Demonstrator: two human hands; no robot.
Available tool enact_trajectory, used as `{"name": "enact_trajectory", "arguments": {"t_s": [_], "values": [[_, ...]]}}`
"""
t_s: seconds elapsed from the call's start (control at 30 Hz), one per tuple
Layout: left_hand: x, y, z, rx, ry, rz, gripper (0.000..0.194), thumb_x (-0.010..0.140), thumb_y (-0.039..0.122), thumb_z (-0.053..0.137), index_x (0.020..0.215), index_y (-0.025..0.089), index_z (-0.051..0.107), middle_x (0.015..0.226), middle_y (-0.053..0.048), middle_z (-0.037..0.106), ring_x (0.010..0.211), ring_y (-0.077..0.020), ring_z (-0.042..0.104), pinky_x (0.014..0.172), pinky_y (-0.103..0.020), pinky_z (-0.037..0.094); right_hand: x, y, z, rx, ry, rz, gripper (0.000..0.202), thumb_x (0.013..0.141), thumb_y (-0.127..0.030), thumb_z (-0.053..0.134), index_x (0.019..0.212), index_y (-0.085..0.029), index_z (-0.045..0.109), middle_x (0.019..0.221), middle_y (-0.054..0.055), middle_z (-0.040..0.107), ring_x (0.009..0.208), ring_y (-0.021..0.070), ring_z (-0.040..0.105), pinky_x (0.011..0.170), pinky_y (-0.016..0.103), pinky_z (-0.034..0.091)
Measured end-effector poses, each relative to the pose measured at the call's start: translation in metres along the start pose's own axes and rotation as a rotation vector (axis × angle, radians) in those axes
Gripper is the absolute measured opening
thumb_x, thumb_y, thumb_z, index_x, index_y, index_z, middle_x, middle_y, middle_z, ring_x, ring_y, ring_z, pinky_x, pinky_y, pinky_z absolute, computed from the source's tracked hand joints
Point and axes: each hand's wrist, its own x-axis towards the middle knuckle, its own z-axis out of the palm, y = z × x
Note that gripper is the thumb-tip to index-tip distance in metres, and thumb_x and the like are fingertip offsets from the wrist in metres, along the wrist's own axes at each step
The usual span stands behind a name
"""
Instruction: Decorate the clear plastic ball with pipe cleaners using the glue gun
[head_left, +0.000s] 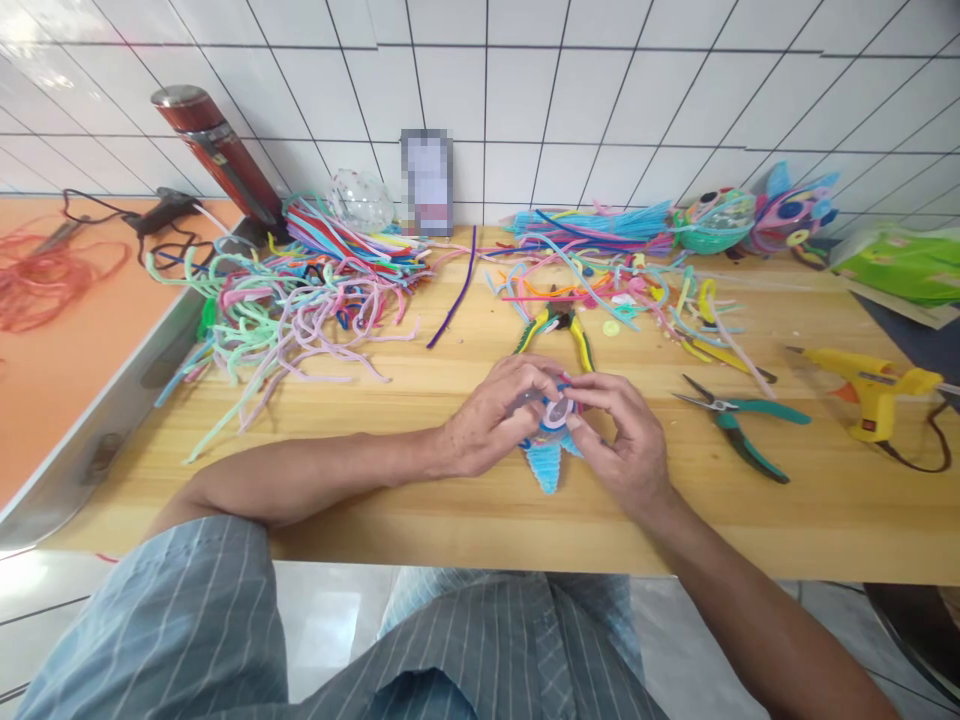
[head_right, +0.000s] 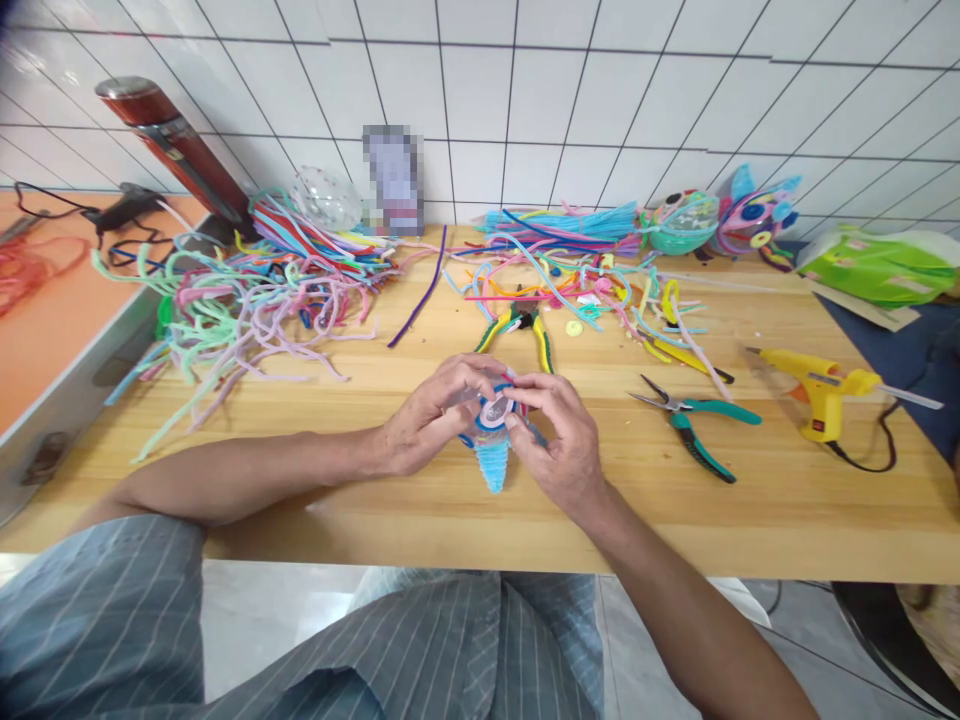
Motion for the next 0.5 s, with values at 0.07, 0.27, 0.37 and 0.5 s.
{"name": "enact_trajectory", "arguments": {"t_s": [0.07,0.27,0.37,0.5], "values": [[-0.0010,-0.0005,0.0002,-0.011,0.000,-0.012,0.021,0.116,0.040,0.053,0.123,0.025,0.067,0.145,-0.016,0.074,0.141,-0.0294,0.069,0.124,-0.055,0.054,0.0003,-0.0005,0.0002,-0.002,0.004,0.001,0.020,0.106,-0.025,0.074,0.123,-0.030,0.081,0.124,0.009,0.083,0.114,0.0296,0.081,0.098,0.050,0.068],[-0.0020,-0.0022,0.0042,0.000,0.021,-0.029,0.020,0.115,0.040,0.056,0.126,0.026,0.065,0.144,-0.017,0.073,0.141,-0.0304,0.068,0.124,-0.056,0.054,0.0003,-0.0023,0.0003,-0.024,-0.010,0.025,0.019,0.106,-0.027,0.073,0.123,-0.030,0.081,0.125,0.010,0.084,0.116,0.0308,0.081,0.101,0.053,0.069],[-0.0018,-0.0016,0.0041,0.037,0.026,0.012,0.020,0.115,0.035,0.055,0.130,0.025,0.065,0.143,-0.017,0.073,0.141,-0.0300,0.068,0.123,-0.055,0.055,-0.0001,-0.0026,0.0009,-0.021,0.003,0.009,0.018,0.106,-0.027,0.073,0.122,-0.030,0.081,0.125,0.010,0.084,0.115,0.0301,0.081,0.101,0.051,0.069],[-0.0011,0.0003,0.0011,0.096,-0.018,0.021,0.019,0.114,0.028,0.055,0.127,0.025,0.069,0.145,-0.016,0.073,0.143,-0.0296,0.068,0.124,-0.055,0.054,-0.0005,-0.0025,0.0013,-0.019,0.007,-0.007,0.020,0.105,-0.024,0.074,0.123,-0.030,0.080,0.125,0.010,0.083,0.115,0.0302,0.081,0.101,0.051,0.068]]}}
